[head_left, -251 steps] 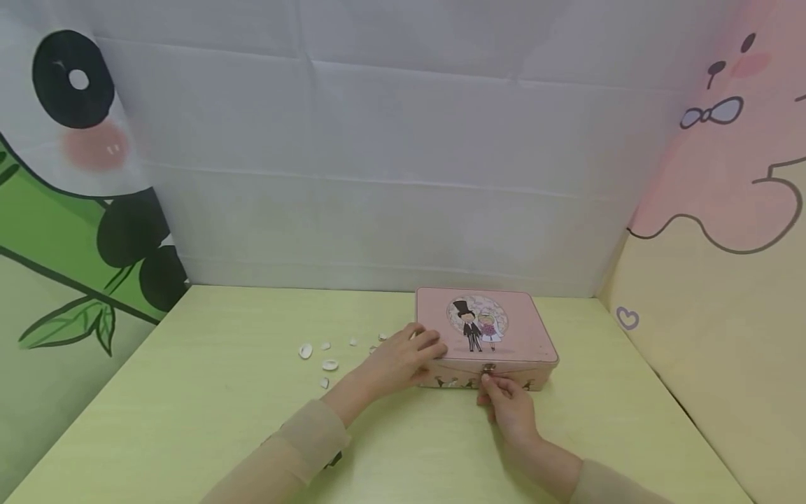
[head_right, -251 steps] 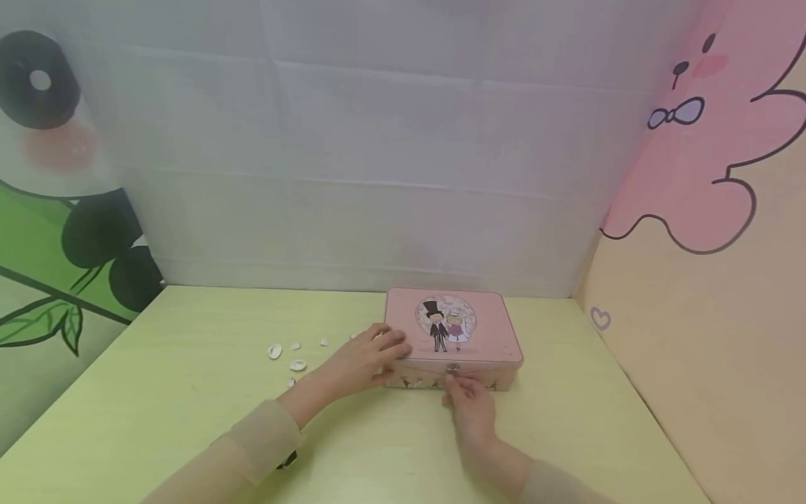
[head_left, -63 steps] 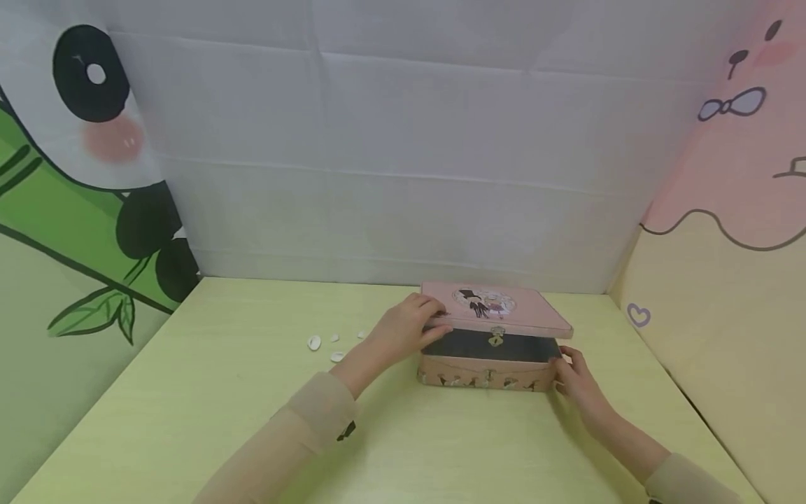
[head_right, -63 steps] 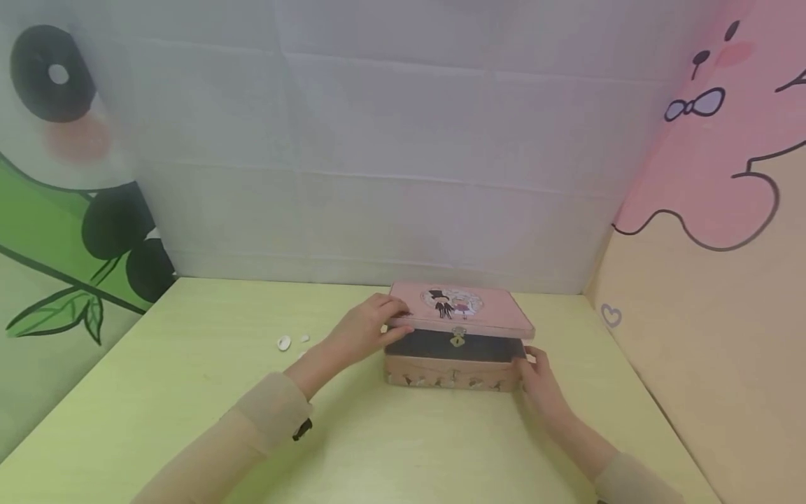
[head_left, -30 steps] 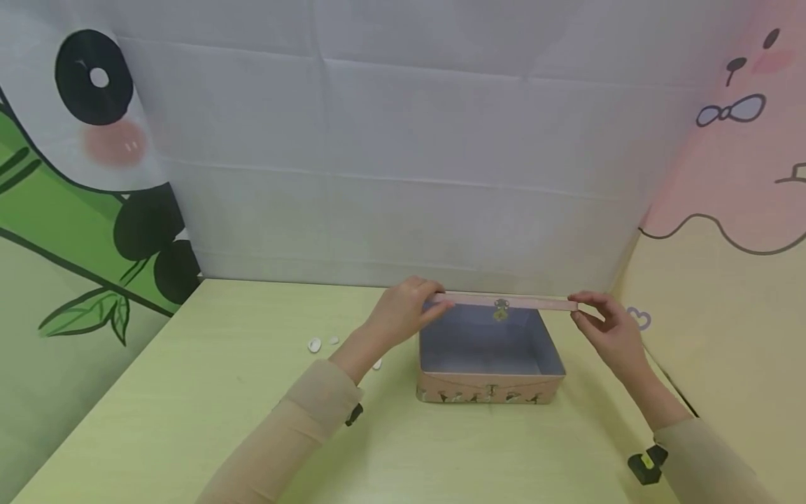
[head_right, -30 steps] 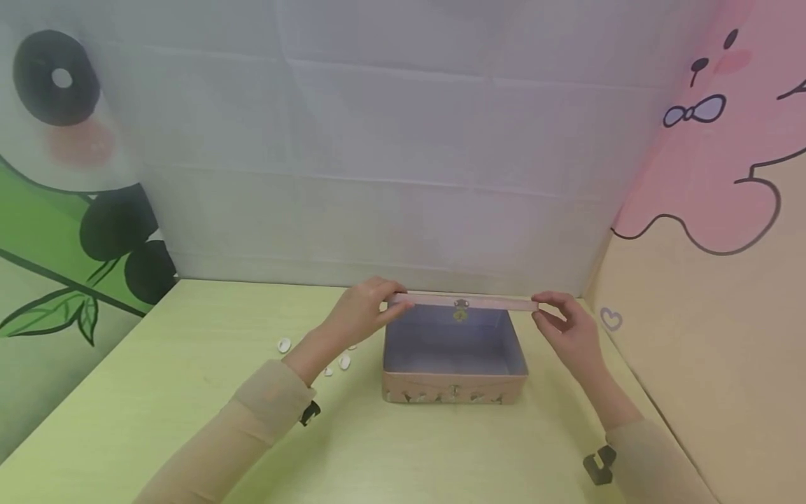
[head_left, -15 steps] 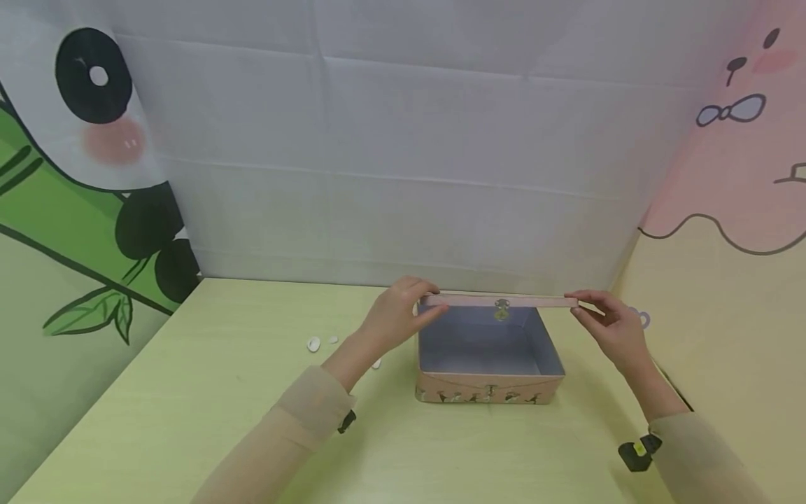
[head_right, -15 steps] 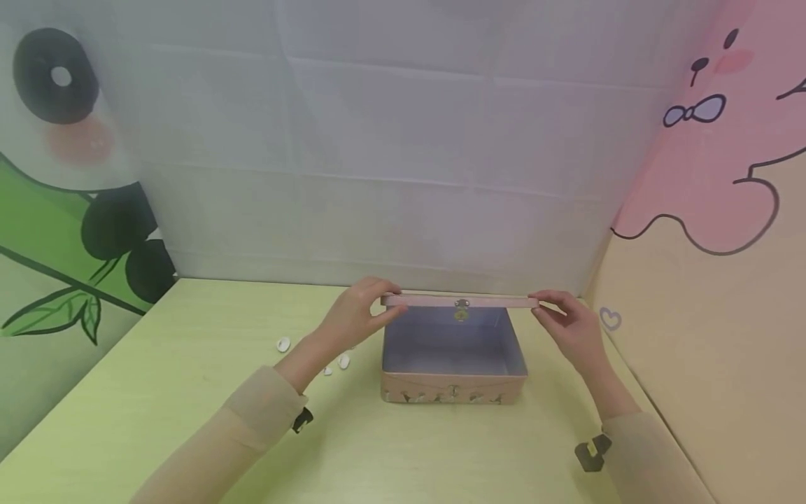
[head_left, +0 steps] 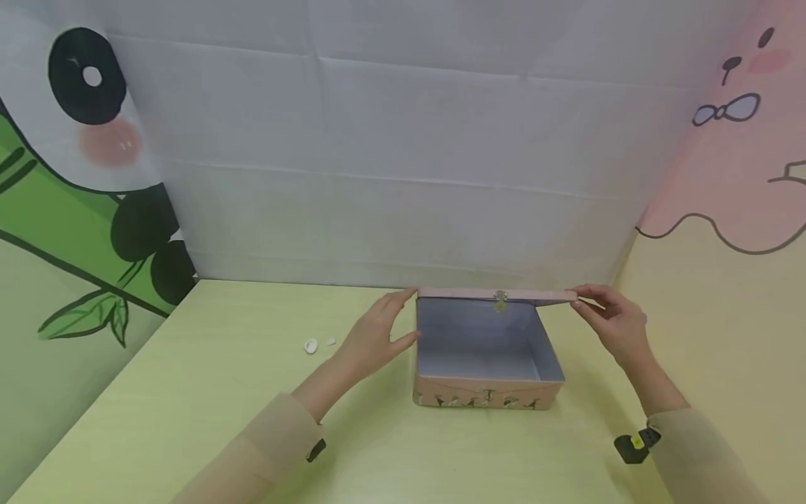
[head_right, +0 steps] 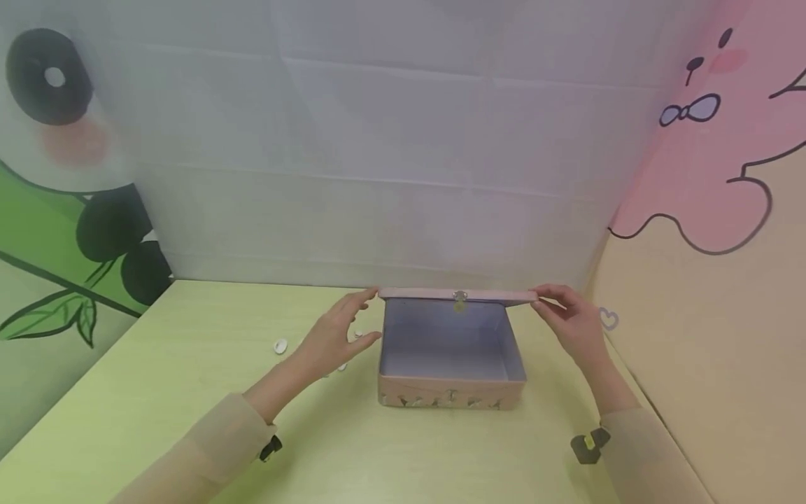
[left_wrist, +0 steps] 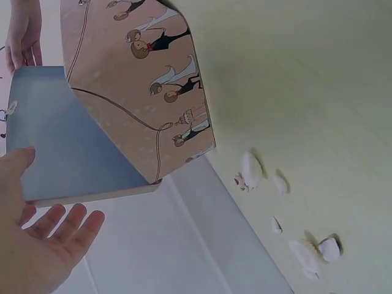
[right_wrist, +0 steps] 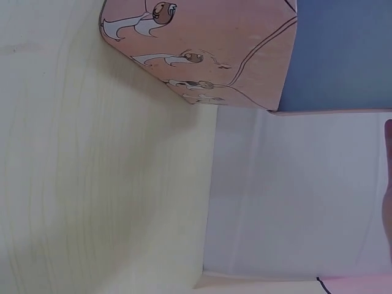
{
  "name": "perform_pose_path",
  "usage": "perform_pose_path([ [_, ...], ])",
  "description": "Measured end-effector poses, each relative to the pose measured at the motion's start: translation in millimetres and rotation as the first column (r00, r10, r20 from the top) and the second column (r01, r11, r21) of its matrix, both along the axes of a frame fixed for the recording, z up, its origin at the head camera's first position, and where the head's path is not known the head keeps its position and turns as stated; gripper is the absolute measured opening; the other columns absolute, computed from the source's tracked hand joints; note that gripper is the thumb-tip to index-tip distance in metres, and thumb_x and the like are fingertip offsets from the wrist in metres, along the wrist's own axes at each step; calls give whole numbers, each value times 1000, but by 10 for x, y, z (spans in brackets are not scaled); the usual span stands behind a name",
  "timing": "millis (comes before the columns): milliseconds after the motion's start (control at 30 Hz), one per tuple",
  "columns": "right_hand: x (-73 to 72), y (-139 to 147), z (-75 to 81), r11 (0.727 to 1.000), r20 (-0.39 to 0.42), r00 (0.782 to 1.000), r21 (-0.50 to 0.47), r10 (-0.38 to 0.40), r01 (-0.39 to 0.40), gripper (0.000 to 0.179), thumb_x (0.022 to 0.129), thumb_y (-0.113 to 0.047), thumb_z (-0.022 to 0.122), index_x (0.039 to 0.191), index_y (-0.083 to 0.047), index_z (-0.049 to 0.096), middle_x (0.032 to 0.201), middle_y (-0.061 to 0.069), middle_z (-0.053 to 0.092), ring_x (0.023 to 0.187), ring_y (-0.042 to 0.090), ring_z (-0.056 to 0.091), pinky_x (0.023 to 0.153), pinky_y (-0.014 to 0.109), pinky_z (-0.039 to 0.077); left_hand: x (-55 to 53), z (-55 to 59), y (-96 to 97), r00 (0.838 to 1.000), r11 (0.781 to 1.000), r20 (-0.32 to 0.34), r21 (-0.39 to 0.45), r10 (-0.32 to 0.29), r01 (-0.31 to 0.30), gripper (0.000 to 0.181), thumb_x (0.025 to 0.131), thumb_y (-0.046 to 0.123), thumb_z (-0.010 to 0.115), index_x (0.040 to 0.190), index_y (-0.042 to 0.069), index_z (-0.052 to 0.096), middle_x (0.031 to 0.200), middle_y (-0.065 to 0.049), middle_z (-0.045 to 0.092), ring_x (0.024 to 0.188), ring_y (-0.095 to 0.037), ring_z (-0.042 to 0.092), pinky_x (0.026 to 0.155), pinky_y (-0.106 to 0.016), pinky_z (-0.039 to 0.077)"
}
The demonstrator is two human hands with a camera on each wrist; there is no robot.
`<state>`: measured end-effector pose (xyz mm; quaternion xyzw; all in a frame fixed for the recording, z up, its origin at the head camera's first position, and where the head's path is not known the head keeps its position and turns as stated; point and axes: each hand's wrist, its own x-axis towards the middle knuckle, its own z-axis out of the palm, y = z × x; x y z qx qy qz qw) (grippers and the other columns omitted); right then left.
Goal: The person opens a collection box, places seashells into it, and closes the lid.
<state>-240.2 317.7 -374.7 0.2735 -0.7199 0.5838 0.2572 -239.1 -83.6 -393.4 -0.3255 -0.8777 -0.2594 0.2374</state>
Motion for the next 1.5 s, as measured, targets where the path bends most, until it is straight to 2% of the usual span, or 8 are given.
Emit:
perform_pose_path([
  [133, -18, 3, 36, 999, 3, 999, 12, -48, 48, 23, 81, 17, 60, 103, 13, 61, 102, -4, 66, 97, 4, 64, 83, 16, 50, 93, -73, -32, 1000, 999, 17, -38, -3, 3, 68, 84, 30, 71, 142, 13, 39, 132, -6, 51, 120, -24, 52, 92, -37, 50],
  [367, -60, 14, 142, 991, 17, 992, 49, -129, 128, 30, 83, 15, 60, 102, -8, 68, 101, -5, 65, 95, -1, 62, 80, 11, 50, 231, -201, -50, 996, 990, 62, -117, -67, 74, 59, 82, 30, 72, 133, 12, 48, 126, -7, 53, 116, -23, 52, 88, -36, 52],
  [500, -68, -15, 219, 978, 39, 981, 102, -188, 183, 23, 84, 12, 61, 102, -1, 67, 98, -12, 65, 94, -3, 61, 78, 10, 50, 272, -290, -73, 990, 978, 108, -180, -86, 105, 53, 82, 30, 73, 127, 12, 53, 127, -6, 52, 115, -22, 53, 89, -34, 52],
  [633, -113, -12, 253, 962, 71, 969, 160, -236, 223, 22, 86, 5, 63, 107, 9, 61, 95, -18, 65, 91, -5, 61, 76, 10, 50, 309, -365, -101, 975, 971, 188, -184, -115, 150, 46, 82, 30, 72, 122, 13, 57, 126, -5, 52, 114, -22, 55, 91, -34, 51],
  [733, -186, 19, 248, 984, 102, 982, 97, -158, 148, 22, 86, 4, 63, 108, 10, 59, 94, -12, 66, 87, 0, 63, 75, 15, 53, 322, -401, -111, 966, 968, 216, -169, -145, 184, 42, 85, 32, 70, 120, 13, 57, 124, -2, 54, 114, -19, 55, 94, -33, 49],
  [867, -253, 20, 277, 999, 142, 989, -11, -44, 46, 19, 87, 5, 61, 107, 7, 60, 93, -2, 66, 83, 6, 66, 72, 22, 55, 321, -430, -115, 964, 962, 198, -169, -179, 214, 38, 87, 32, 67, 118, 13, 58, 120, 1, 56, 114, -16, 55, 96, -30, 47],
  [1133, -266, -40, 376, 995, 229, 968, 26, -104, 101, 29, 89, -6, 63, 113, 9, 56, 96, -5, 66, 86, 5, 66, 71, 23, 55, 363, -454, -126, 975, 960, 134, -194, -179, 203, 34, 87, 29, 67, 116, 14, 60, 118, -1, 60, 113, -18, 56, 95, -32, 48],
  [1500, -327, -77, 400, 994, 252, 962, 8, -108, 109, 27, 89, -9, 63, 111, 7, 58, 96, -5, 65, 86, 5, 65, 70, 24, 56, 451, -472, -124, 964, 954, 164, -185, -208, 237, 31, 88, 26, 66, 116, 14, 60, 120, -2, 59, 110, -19, 59, 93, -30, 50],
])
